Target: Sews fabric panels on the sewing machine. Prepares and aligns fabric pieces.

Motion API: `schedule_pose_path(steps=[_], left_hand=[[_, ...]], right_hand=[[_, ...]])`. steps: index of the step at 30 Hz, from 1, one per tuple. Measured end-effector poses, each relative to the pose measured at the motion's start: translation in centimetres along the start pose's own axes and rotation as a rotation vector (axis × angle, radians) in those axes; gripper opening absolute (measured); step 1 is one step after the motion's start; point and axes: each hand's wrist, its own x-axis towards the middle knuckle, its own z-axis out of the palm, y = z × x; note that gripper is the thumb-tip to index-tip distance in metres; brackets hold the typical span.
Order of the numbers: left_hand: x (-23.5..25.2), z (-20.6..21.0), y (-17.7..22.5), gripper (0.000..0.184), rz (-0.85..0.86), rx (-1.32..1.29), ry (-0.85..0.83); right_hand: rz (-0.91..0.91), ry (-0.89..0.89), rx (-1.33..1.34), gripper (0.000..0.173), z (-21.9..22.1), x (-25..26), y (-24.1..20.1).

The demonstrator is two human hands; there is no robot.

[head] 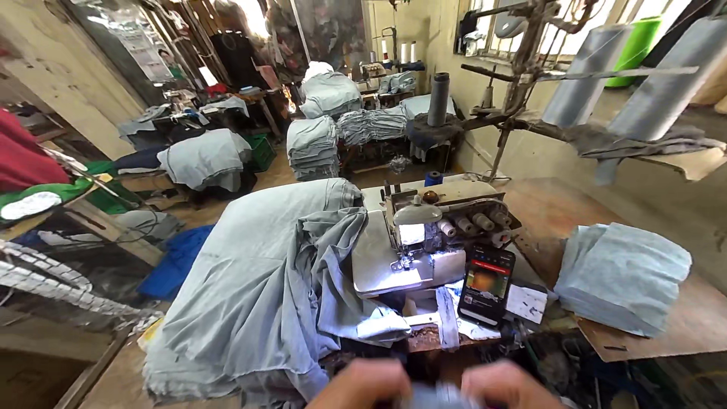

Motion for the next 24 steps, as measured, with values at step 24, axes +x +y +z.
schedule_pose_path(steps=[24], left_hand=[[-0.4, 4.4, -4.5, 0.012, -0.308, 0.447, 0.662]], right_hand=[[-0.076, 0.262, -0.754, 0.024, 1.9, 4.1, 4.8]])
